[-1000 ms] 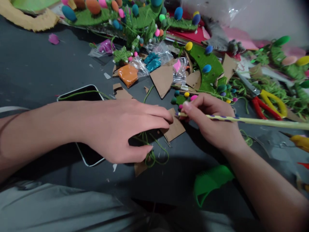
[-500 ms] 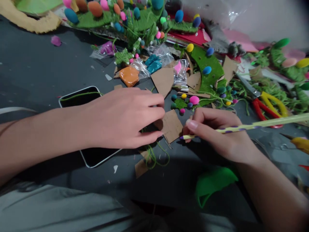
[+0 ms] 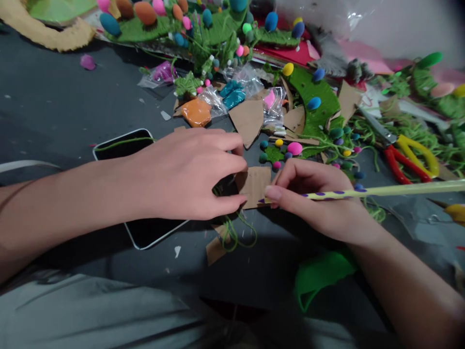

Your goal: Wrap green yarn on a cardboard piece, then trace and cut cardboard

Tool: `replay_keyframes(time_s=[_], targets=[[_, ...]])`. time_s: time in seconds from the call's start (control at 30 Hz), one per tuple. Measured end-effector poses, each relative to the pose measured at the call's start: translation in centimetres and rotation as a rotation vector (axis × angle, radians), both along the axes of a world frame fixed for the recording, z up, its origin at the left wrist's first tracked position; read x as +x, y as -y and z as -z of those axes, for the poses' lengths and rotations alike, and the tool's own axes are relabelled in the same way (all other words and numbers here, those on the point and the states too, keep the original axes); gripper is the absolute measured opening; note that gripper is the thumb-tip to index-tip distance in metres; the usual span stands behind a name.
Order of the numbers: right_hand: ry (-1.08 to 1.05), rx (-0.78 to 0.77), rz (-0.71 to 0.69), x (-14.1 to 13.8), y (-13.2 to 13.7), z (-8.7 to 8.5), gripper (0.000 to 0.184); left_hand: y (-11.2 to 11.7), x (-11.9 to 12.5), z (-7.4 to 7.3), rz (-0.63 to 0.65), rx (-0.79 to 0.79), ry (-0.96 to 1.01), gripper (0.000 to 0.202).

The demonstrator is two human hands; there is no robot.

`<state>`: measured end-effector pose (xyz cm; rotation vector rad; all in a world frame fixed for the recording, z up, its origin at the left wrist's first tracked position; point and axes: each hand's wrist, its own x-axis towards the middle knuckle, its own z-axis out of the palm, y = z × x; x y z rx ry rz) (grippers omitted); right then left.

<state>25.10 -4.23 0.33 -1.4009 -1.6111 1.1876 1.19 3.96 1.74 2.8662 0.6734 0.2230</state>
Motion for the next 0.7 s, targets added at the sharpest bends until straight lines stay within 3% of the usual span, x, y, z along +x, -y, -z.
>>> replay_keyframes(time_s=[0.2,0.7], targets=[[-0.001,0.024,0.072,-0.9,-0.7,0.7,0.040,0.0,0.2,0.5,0.015,-0.010,0.025,0.032],[0.006,0.014,0.061,-0.7,-1.0,1.1,0.041,0.1,0.5,0.4,0.010,0.015,-0.068,0.038]])
